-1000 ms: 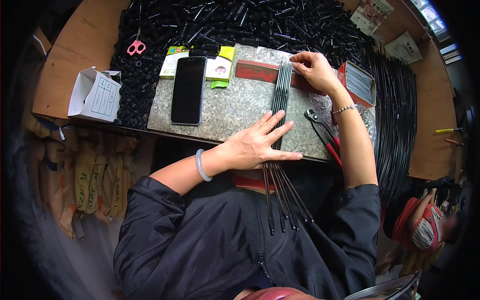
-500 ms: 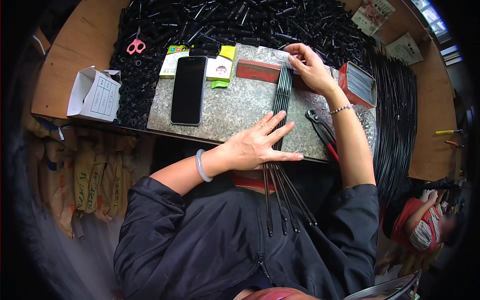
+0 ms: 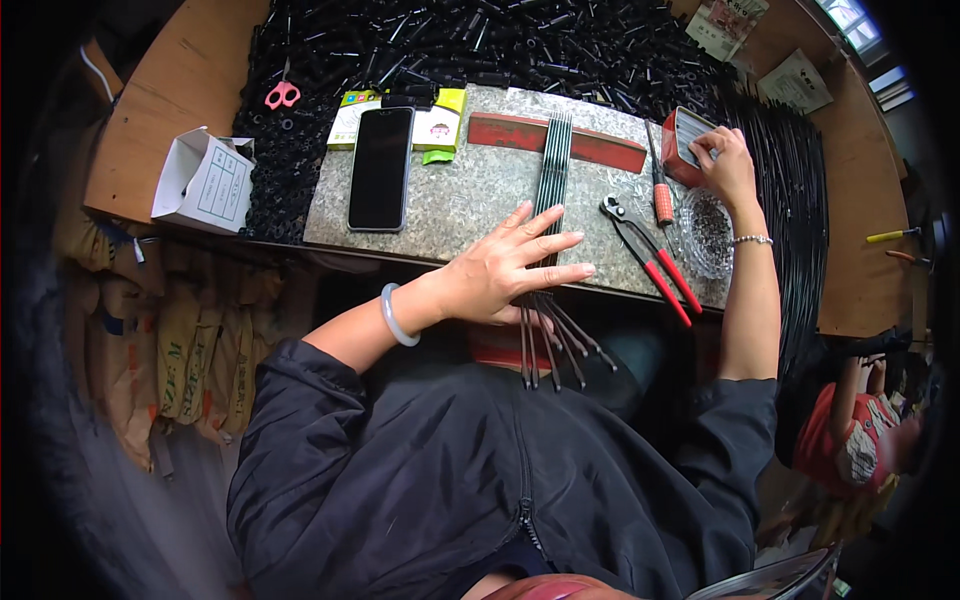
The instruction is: Gathering a bundle of black plastic hoses, placing them in a fixture, and using pliers to assemble or cut components at the ends.
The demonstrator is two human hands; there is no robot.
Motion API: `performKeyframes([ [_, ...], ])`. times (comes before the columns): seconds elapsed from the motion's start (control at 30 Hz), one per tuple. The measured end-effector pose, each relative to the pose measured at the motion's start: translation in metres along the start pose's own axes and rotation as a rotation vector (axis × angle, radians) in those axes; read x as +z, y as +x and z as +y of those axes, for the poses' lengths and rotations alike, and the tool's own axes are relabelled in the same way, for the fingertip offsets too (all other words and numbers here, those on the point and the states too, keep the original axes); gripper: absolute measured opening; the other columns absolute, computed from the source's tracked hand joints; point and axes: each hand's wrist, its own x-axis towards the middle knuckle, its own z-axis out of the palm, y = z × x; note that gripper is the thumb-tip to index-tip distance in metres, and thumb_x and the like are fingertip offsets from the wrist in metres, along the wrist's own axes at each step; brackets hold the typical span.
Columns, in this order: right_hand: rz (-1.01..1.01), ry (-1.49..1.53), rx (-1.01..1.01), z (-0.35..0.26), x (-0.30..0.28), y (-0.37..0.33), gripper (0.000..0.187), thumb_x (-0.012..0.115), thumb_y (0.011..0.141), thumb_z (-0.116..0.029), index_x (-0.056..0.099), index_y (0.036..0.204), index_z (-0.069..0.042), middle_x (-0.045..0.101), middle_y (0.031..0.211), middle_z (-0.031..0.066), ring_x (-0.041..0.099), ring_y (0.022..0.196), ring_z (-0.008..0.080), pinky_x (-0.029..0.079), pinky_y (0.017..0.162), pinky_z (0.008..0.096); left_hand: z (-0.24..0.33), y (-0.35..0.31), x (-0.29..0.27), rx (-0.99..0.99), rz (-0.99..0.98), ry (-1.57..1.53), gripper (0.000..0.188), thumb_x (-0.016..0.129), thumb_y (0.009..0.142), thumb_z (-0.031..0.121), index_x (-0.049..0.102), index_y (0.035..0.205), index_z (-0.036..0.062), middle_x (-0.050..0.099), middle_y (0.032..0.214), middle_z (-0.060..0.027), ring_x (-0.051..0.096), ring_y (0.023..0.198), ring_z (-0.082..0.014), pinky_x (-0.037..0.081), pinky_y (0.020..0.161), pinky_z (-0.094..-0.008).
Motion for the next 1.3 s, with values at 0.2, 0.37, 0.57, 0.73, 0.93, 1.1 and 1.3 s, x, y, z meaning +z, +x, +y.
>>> performKeyframes([
  [0.2, 0.265, 0.056, -0.035, -0.013, -0.019, -0.008, 0.012, 0.066, 0.079, -0.017, 0.066, 0.079, -0.005, 0.064, 0.081, 0.0053, 0.057, 0.079, 0.0241, 0.048, 0.071, 0.0339, 0.047, 0.016, -0.052, 0.043, 0.112, -0.319, 0.070, 0.072, 0.075, 0.037, 0.048, 0.128, -0.0011, 0.053, 0.127, -0.0153, 0.043, 0.125, -0.0365, 0.031, 0.104, -0.0471],
  [0.37, 0.429, 0.372, -0.098, -0.075, -0.068, -0.043, 0.009, 0.063, 0.085, -0.009, 0.064, 0.087, 0.000, 0.053, 0.071, 0.0031, 0.047, 0.064, 0.0111, 0.039, 0.059, 0.0227, 0.065, 0.028, -0.069, 0.095, 0.092, -0.442, 0.047, 0.068, 0.080, 0.021, 0.055, 0.120, -0.0002, 0.064, 0.110, -0.0121, 0.058, 0.109, -0.0299, 0.039, 0.099, -0.0438],
  [0.57, 0.268, 0.791, -0.372, -0.155, -0.139, -0.129, 0.010, 0.066, 0.073, 0.002, 0.066, 0.083, 0.001, 0.055, 0.073, 0.0050, 0.047, 0.066, 0.0148, 0.041, 0.071, 0.0310, 0.078, 0.023, -0.070, 0.090, 0.063, -0.382, 0.038, 0.067, 0.079, 0.010, 0.059, 0.115, 0.0002, 0.068, 0.099, -0.0103, 0.065, 0.093, -0.0264, 0.047, 0.089, -0.0367],
  [0.73, 0.316, 0.607, -0.485, -0.186, -0.152, -0.161, 0.020, 0.074, 0.067, -0.008, 0.065, 0.084, -0.007, 0.047, 0.063, 0.0002, 0.045, 0.060, 0.0165, 0.041, 0.069, 0.0362, 0.087, 0.029, -0.068, 0.122, 0.102, -0.265, 0.035, 0.067, 0.078, 0.005, 0.061, 0.112, 0.0005, 0.068, 0.093, -0.0094, 0.066, 0.087, -0.0251, 0.052, 0.078, -0.0332],
  [0.93, 0.399, 0.523, -0.474, -0.192, -0.152, -0.163, 0.022, 0.075, 0.065, -0.008, 0.066, 0.085, -0.008, 0.048, 0.065, -0.0006, 0.045, 0.060, 0.0164, 0.041, 0.065, 0.0334, 0.091, 0.027, -0.065, 0.092, 0.138, -0.306, 0.034, 0.068, 0.076, 0.004, 0.061, 0.110, 0.0008, 0.068, 0.093, -0.0100, 0.066, 0.085, -0.0238, 0.053, 0.075, -0.0322],
  [1.1, 0.391, 0.488, -0.450, -0.195, -0.156, -0.163, 0.022, 0.075, 0.066, -0.004, 0.065, 0.086, -0.007, 0.049, 0.066, 0.0012, 0.045, 0.061, 0.0174, 0.041, 0.066, 0.0352, 0.088, 0.025, -0.064, 0.121, 0.155, -0.233, 0.029, 0.069, 0.075, 0.003, 0.065, 0.104, 0.0019, 0.069, 0.090, -0.0097, 0.067, 0.082, -0.0236, 0.054, 0.071, -0.0318],
  [1.3, 0.418, 0.460, -0.413, -0.194, -0.157, -0.160, 0.021, 0.074, 0.068, -0.004, 0.065, 0.086, -0.007, 0.049, 0.066, 0.0014, 0.046, 0.062, 0.0179, 0.041, 0.066, 0.0354, 0.086, 0.027, -0.062, 0.167, 0.201, -0.181, 0.026, 0.074, 0.072, 0.009, 0.068, 0.096, 0.0033, 0.069, 0.087, -0.0088, 0.067, 0.077, -0.0225, 0.054, 0.066, -0.0306],
])
